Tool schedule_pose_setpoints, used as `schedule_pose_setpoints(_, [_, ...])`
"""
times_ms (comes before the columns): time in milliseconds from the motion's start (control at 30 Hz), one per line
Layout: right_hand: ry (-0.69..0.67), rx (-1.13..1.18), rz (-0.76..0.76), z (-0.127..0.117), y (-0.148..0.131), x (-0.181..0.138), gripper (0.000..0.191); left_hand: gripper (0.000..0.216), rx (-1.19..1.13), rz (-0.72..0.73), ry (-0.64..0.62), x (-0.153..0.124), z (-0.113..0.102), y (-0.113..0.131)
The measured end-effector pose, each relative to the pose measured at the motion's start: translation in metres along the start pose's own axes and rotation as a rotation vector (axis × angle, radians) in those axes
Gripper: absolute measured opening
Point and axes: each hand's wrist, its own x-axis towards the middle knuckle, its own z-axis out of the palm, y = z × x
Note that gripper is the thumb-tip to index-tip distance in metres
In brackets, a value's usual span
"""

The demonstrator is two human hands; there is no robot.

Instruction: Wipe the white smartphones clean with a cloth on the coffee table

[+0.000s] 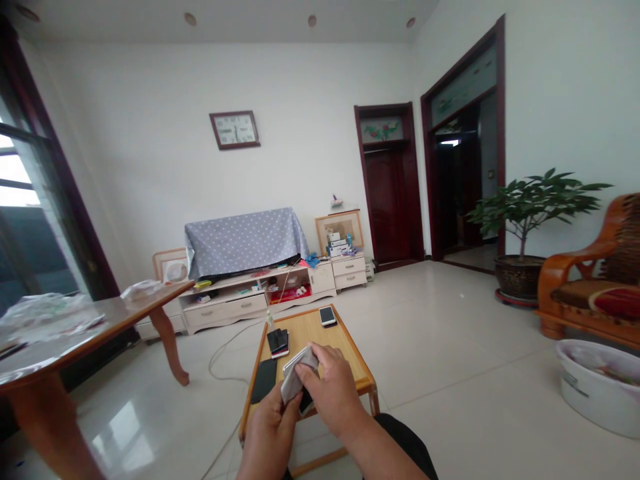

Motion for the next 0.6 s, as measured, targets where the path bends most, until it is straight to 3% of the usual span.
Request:
schedule_pose_setpoints(233, [-0.069,0.134,0.027,-0.008,0.0,0.002,0.042,0.024,0.166,0.045,-0.027,-0.001,-0.003,-0.004])
schedule_pose_setpoints(400, [-0.008,-0.081,0.03,-0.007,-0.007,-0.003,0.052,0.026,0.2,0.095,-0.047,-0.001,-0.004,-0.008])
schedule_pose_setpoints(600, [-0.167,0.326,0.112,-0.012,-0.004,0.0,0.049,0.023,0.299,0.096,0.006,-0.004,-0.007,-0.009])
